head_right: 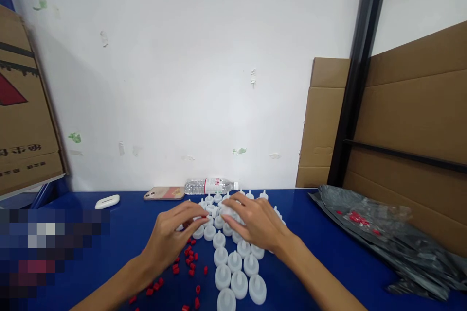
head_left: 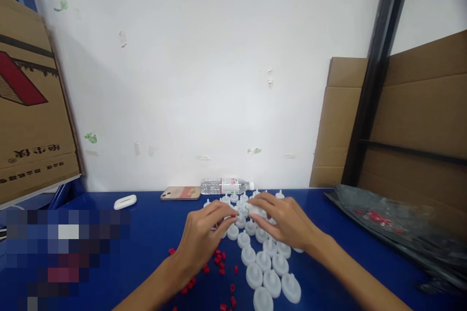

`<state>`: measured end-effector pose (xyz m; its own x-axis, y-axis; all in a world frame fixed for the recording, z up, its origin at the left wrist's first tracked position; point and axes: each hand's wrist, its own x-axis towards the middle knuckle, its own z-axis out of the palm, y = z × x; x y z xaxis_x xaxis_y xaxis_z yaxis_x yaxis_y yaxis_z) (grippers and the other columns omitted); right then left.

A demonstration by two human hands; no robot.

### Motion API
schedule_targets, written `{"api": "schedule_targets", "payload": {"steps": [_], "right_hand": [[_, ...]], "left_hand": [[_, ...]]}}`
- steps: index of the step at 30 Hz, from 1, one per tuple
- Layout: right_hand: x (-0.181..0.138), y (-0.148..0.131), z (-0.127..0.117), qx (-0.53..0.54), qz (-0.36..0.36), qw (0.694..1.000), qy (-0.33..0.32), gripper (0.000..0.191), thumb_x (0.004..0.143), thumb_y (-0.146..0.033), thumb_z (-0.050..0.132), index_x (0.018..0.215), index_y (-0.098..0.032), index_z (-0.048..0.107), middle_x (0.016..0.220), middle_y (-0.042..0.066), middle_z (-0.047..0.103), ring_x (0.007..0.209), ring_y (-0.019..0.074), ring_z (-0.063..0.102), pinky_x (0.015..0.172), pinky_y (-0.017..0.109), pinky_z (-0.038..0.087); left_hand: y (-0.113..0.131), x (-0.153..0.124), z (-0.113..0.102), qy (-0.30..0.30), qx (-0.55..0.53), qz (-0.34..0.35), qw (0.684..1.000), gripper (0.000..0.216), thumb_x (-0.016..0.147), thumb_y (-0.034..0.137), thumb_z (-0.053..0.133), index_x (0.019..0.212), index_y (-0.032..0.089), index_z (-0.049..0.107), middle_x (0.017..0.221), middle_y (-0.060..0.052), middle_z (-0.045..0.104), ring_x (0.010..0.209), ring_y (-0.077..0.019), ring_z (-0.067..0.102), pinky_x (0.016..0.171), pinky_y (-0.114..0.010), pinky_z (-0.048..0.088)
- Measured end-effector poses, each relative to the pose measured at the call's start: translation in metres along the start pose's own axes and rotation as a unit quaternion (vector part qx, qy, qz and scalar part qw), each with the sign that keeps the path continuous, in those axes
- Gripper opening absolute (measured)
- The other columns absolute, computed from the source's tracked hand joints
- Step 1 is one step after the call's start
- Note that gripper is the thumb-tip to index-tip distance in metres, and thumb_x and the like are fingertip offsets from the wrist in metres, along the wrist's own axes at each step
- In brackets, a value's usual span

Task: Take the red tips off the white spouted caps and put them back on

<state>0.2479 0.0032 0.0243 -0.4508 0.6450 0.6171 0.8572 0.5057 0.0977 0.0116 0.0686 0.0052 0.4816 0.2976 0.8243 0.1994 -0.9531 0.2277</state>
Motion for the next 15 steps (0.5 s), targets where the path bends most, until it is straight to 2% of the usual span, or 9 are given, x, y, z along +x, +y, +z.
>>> {"api": "schedule_targets", "payload": {"steps": [3,7,11,15], "right_hand": [[0.0,-0.013,0.008,0.007,-0.028,0.999,-0.03,0.03,0.101,-0.036,0.048,0.125,-0.023,0.059,0.112,0.007,0.069,0.08,0.0163,0.07,0.059,0.023,0.049],[-0.002,-0.018,0.012,0.013,-0.04,0.997,-0.068,0.029,0.101,-0.031,0.047,0.127,-0.024,0.056,0.116,0.006,0.067,0.077,0.0145,0.068,0.057,0.023,0.047],[-0.002,-0.017,0.01,0.018,-0.031,0.997,-0.065,0.029,0.101,-0.034,0.047,0.127,-0.024,0.057,0.117,0.006,0.067,0.08,0.0153,0.068,0.058,0.024,0.047],[-0.001,-0.018,0.009,0.022,-0.026,0.998,-0.043,0.03,0.102,-0.038,0.047,0.125,-0.024,0.058,0.113,0.006,0.068,0.078,0.015,0.068,0.057,0.024,0.046]], "left_hand": [[0.004,-0.007,0.007,-0.034,0.053,0.073,0.995,0.013,0.098,0.019,0.057,0.1,0.022,0.069,0.092,-0.003,0.073,0.074,-0.0138,0.068,0.066,-0.022,0.048],[0.009,-0.012,0.009,-0.058,0.123,0.116,0.984,0.014,0.099,0.016,0.054,0.101,0.022,0.066,0.092,-0.001,0.073,0.065,-0.0124,0.064,0.059,-0.023,0.042],[0.008,-0.012,0.007,-0.057,0.153,0.114,0.98,0.017,0.098,0.013,0.053,0.105,0.023,0.065,0.094,0.0,0.073,0.065,-0.0127,0.062,0.06,-0.024,0.041],[0.004,-0.008,0.002,-0.026,0.163,0.099,0.981,0.016,0.1,0.016,0.052,0.103,0.023,0.066,0.091,0.0,0.073,0.061,-0.0114,0.061,0.059,-0.023,0.042]]}}
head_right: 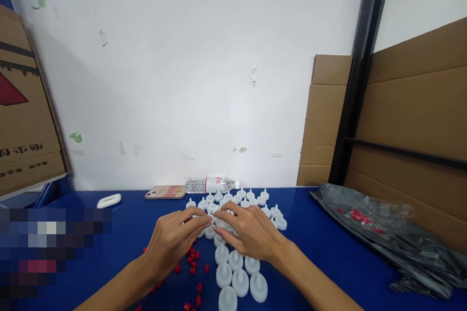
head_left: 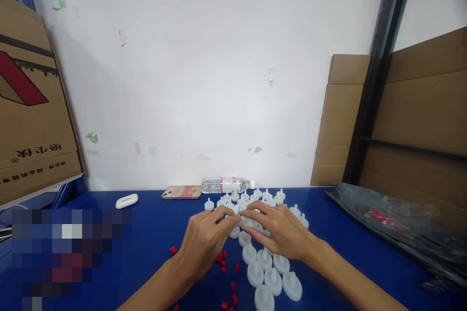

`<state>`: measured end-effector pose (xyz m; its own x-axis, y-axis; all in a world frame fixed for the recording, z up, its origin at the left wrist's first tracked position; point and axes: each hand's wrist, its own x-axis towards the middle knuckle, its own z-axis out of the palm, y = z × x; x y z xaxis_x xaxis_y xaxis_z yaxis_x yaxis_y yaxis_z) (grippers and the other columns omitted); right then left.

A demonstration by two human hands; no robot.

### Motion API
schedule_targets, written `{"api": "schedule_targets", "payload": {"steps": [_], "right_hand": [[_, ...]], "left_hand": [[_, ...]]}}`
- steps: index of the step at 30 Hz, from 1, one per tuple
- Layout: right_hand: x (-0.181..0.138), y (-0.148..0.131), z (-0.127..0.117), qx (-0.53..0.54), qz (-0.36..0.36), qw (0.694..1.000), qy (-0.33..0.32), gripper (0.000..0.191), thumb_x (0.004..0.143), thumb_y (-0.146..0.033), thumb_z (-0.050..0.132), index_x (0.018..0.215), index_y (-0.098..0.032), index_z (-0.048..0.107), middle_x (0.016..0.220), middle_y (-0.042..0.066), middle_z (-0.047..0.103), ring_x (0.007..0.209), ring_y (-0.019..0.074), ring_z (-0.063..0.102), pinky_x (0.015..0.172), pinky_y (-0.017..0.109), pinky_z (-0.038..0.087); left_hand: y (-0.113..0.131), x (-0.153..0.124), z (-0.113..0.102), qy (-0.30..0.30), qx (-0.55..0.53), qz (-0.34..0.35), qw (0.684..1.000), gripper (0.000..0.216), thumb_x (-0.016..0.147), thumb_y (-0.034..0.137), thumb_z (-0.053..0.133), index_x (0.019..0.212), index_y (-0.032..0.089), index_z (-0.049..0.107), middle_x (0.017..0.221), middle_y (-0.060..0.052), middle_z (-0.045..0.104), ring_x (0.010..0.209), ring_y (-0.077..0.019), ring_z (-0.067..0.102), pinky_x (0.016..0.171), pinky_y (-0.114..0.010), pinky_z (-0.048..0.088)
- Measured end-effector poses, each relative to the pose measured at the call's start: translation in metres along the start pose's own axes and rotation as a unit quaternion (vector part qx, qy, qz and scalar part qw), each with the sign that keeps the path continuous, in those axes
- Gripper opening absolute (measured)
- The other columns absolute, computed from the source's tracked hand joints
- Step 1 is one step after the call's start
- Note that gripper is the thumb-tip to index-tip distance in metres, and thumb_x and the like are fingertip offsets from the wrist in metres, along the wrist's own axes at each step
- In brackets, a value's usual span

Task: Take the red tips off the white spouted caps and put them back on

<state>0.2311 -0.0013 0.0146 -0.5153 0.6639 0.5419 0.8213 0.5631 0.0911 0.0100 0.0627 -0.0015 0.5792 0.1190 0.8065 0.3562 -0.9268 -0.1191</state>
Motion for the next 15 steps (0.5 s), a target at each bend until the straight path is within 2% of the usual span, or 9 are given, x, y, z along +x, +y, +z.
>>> {"api": "schedule_targets", "payload": {"steps": [4,9,13,15], "right_hand": [[-0.0002,-0.0013,0.0024,0.002,-0.013,1.0,0.009,0.03,0.102,-0.039,0.046,0.123,-0.023,0.059,0.11,0.006,0.068,0.071,0.0136,0.066,0.053,0.024,0.044],[-0.0005,-0.003,0.0033,-0.005,-0.027,1.0,0.016,0.03,0.102,-0.041,0.046,0.121,-0.022,0.06,0.108,0.006,0.069,0.061,0.011,0.062,0.05,0.024,0.042],[-0.0005,0.0003,0.0041,-0.03,-0.038,0.998,0.045,0.031,0.102,-0.042,0.047,0.119,-0.02,0.061,0.107,0.007,0.071,0.066,0.0122,0.066,0.051,0.022,0.044],[-0.0012,0.0036,0.0055,-0.043,-0.039,0.996,0.064,0.03,0.102,-0.041,0.049,0.12,-0.021,0.061,0.11,0.008,0.071,0.071,0.0133,0.068,0.053,0.022,0.045]], "left_hand": [[-0.0026,0.0013,0.0003,0.009,0.003,-0.001,1.0,0.016,0.101,0.019,0.052,0.101,0.022,0.067,0.09,-0.001,0.073,0.06,-0.0112,0.062,0.058,-0.022,0.043],[-0.0029,-0.0012,0.0021,-0.002,0.002,0.015,1.0,0.02,0.098,0.012,0.051,0.103,0.022,0.067,0.091,-0.002,0.075,0.061,-0.0117,0.064,0.058,-0.022,0.044],[-0.0032,-0.0024,0.0017,0.013,-0.013,0.025,1.0,0.029,0.099,0.009,0.045,0.109,0.022,0.069,0.096,-0.004,0.076,0.065,-0.0119,0.067,0.058,-0.021,0.047],[-0.0019,-0.0015,0.0018,0.022,-0.059,0.011,0.998,0.035,0.099,0.009,0.043,0.115,0.023,0.07,0.101,-0.006,0.076,0.07,-0.0126,0.069,0.06,-0.02,0.05]]}}
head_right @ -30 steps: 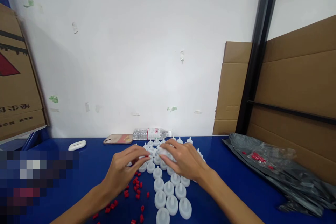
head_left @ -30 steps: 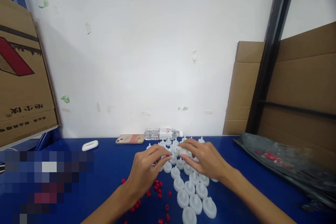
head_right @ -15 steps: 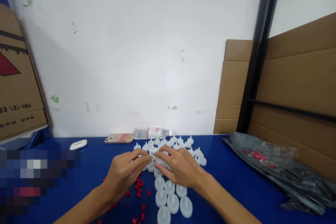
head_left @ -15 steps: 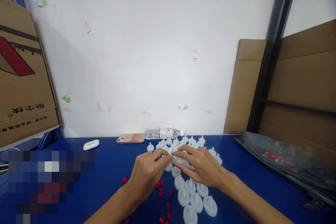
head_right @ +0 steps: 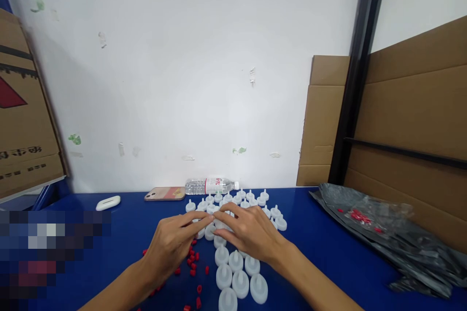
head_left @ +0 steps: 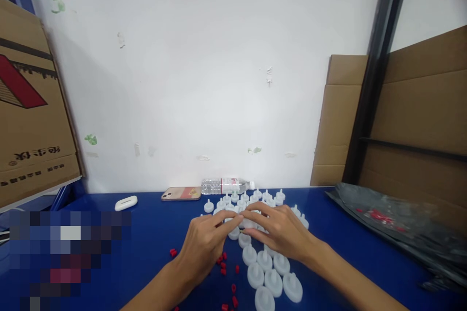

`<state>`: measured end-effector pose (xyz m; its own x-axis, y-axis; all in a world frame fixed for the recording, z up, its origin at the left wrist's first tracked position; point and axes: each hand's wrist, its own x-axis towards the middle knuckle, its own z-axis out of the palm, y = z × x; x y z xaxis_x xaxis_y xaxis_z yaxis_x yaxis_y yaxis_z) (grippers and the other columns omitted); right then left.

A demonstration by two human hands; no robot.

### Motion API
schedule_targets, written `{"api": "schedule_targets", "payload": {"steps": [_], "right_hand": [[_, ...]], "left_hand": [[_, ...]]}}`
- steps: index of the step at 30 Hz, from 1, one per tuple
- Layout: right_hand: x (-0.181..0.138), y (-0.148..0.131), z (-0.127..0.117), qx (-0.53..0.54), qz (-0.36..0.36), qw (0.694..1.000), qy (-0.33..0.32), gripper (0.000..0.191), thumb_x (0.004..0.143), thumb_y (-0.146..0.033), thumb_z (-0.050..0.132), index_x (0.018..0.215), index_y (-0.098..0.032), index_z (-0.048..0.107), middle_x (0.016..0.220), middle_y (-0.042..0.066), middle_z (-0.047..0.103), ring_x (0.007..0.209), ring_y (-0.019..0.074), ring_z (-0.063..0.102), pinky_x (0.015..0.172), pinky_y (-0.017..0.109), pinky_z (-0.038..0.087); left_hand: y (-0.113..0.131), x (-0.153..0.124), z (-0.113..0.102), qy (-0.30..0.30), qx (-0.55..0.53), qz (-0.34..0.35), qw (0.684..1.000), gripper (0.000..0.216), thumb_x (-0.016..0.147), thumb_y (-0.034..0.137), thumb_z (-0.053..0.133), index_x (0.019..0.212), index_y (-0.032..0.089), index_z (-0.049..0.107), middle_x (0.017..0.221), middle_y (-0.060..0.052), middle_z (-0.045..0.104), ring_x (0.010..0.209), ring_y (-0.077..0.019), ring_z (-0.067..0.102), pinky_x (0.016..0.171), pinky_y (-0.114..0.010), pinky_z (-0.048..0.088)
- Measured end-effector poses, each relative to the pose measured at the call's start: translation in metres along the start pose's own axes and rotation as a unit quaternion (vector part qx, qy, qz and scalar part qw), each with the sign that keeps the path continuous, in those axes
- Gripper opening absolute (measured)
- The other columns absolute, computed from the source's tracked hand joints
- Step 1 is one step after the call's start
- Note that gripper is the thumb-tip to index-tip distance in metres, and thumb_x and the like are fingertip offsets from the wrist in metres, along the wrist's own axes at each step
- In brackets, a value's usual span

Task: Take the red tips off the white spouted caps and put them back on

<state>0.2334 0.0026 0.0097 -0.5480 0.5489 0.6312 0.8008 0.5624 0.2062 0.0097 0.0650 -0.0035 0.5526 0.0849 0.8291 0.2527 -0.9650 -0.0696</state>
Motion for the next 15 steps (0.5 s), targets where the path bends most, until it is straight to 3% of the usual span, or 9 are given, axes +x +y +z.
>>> {"api": "schedule_targets", "payload": {"steps": [3,6,8,11,13,15], "right_hand": [[-0.002,0.004,0.002,-0.022,-0.005,0.999,0.032,0.028,0.102,-0.038,0.05,0.123,-0.022,0.06,0.113,0.008,0.071,0.067,0.0116,0.068,0.051,0.021,0.046],[-0.002,0.004,0.002,-0.032,-0.024,0.996,0.075,0.024,0.103,-0.03,0.049,0.122,-0.022,0.061,0.116,0.008,0.072,0.06,0.0082,0.066,0.048,0.02,0.045],[-0.001,0.002,0.001,-0.032,-0.039,0.994,0.1,0.022,0.102,-0.022,0.05,0.119,-0.023,0.063,0.119,0.008,0.073,0.058,0.0072,0.066,0.047,0.02,0.044],[-0.001,-0.003,0.0,-0.018,-0.064,0.99,0.128,0.025,0.098,-0.012,0.048,0.113,-0.022,0.066,0.123,0.007,0.071,0.055,0.0067,0.065,0.045,0.021,0.045],[0.0,-0.006,-0.001,-0.008,-0.083,0.986,0.145,0.026,0.098,-0.011,0.047,0.112,-0.021,0.067,0.123,0.008,0.071,0.057,0.0077,0.067,0.046,0.021,0.047],[0.0,-0.009,-0.002,0.0,-0.094,0.983,0.16,0.027,0.098,-0.012,0.048,0.113,-0.021,0.067,0.122,0.008,0.072,0.062,0.0093,0.069,0.047,0.022,0.049]], "left_hand": [[0.004,0.004,0.001,-0.011,-0.152,-0.125,0.98,0.029,0.099,0.016,0.048,0.107,0.024,0.075,0.102,-0.007,0.074,0.065,-0.0115,0.067,0.059,-0.021,0.053],[0.008,0.01,0.001,-0.024,-0.309,-0.301,0.902,0.012,0.09,0.028,0.068,0.095,0.022,0.077,0.1,-0.006,0.072,0.053,-0.0089,0.062,0.051,-0.021,0.051],[0.01,0.012,0.001,-0.033,-0.361,-0.373,0.854,0.032,0.079,0.032,0.079,0.109,0.023,0.072,0.102,-0.006,0.072,0.052,-0.009,0.06,0.047,-0.02,0.047],[0.014,0.013,0.0,-0.082,-0.403,-0.415,0.812,0.076,0.071,0.033,0.086,0.14,0.024,0.053,0.084,-0.003,0.072,0.05,-0.0104,0.058,0.042,-0.018,0.039],[0.017,0.012,-0.001,-0.117,-0.424,-0.42,0.794,0.084,0.073,0.032,0.084,0.147,0.021,0.045,0.065,0.002,0.068,0.049,-0.0124,0.06,0.044,-0.019,0.04],[0.022,0.013,-0.003,-0.132,-0.434,-0.42,0.786,0.081,0.077,0.03,0.08,0.148,0.02,0.044,0.062,0.002,0.068,0.05,-0.0138,0.063,0.047,-0.02,0.043]]}}
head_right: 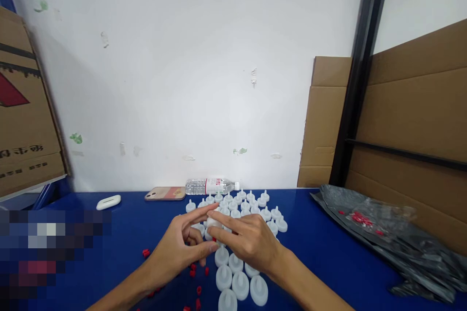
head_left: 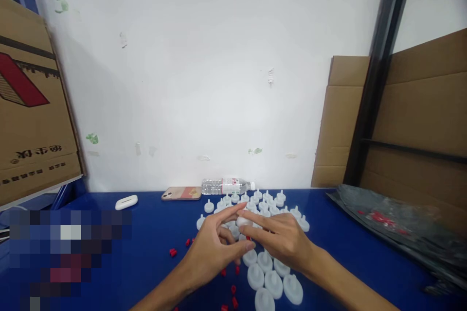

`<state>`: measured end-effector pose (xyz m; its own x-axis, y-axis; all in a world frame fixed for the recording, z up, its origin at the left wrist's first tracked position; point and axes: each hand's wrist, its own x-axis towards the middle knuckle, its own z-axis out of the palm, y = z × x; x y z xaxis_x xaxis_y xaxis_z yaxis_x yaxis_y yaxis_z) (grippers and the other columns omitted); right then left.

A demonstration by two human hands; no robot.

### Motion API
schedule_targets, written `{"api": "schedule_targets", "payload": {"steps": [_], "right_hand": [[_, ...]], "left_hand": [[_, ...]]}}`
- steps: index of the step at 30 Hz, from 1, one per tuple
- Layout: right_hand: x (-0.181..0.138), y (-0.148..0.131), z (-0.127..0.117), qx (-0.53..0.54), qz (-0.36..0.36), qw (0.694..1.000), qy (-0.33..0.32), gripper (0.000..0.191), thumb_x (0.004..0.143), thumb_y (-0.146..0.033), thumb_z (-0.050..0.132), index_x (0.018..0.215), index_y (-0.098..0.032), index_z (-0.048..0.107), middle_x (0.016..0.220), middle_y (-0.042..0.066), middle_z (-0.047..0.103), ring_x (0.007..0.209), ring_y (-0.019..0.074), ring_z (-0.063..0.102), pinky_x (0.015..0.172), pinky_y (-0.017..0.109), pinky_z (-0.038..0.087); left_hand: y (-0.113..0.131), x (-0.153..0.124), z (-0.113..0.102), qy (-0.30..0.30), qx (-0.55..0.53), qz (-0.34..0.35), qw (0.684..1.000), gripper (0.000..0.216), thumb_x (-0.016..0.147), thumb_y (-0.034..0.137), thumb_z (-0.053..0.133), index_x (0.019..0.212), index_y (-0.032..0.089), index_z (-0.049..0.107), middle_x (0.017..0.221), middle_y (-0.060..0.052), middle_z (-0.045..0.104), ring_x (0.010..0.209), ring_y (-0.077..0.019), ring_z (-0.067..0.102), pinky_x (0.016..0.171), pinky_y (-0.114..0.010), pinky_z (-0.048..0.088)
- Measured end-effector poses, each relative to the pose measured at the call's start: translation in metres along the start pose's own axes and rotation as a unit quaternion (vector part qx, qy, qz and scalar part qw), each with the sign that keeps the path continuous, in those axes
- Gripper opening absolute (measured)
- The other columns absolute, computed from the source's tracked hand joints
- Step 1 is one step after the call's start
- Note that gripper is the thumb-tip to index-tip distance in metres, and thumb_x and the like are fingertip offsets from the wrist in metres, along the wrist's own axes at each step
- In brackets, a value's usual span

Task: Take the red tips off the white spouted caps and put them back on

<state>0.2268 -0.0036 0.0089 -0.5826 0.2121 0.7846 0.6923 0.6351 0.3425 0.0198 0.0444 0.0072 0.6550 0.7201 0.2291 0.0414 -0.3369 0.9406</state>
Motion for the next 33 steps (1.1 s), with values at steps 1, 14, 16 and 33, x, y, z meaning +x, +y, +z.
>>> {"api": "schedule_targets", "payload": {"steps": [1,14,16,33], "right_hand": [[0.001,-0.001,-0.001,0.002,-0.002,1.0,0.006,0.026,0.098,-0.012,0.048,0.113,-0.021,0.068,0.121,0.008,0.072,0.063,0.0098,0.07,0.046,0.022,0.049],[-0.001,-0.009,0.0,0.044,-0.003,0.999,0.012,0.04,0.098,-0.012,0.051,0.136,-0.02,0.055,0.117,0.005,0.073,0.063,0.0117,0.072,0.043,0.024,0.051],[0.0,-0.009,0.0,0.045,-0.005,0.999,0.013,0.038,0.097,-0.012,0.052,0.134,-0.019,0.057,0.116,0.005,0.074,0.061,0.0113,0.071,0.042,0.024,0.05],[-0.006,0.027,-0.008,-0.036,0.078,0.996,-0.021,0.015,0.099,-0.023,0.057,0.11,-0.021,0.067,0.113,0.003,0.075,0.072,0.0118,0.073,0.057,0.022,0.05]], "left_hand": [[0.001,-0.001,0.001,-0.003,0.0,-0.002,1.0,0.079,0.077,0.029,0.079,0.148,0.02,0.044,0.067,0.001,0.07,0.05,-0.0139,0.064,0.046,-0.02,0.044],[-0.002,0.001,-0.004,-0.044,-0.024,0.025,0.998,0.024,0.079,0.028,0.076,0.098,0.014,0.071,0.075,-0.005,0.071,0.041,-0.0072,0.053,0.038,-0.016,0.037],[-0.004,0.002,-0.004,-0.043,-0.029,0.025,0.998,0.024,0.079,0.028,0.076,0.097,0.013,0.07,0.075,-0.005,0.071,0.041,-0.0063,0.051,0.038,-0.015,0.037],[0.004,0.003,-0.014,0.086,0.14,0.058,0.985,0.04,0.098,0.049,0.05,0.121,0.019,0.063,0.092,-0.004,0.07,0.057,-0.0122,0.059,0.052,-0.024,0.041]]}}
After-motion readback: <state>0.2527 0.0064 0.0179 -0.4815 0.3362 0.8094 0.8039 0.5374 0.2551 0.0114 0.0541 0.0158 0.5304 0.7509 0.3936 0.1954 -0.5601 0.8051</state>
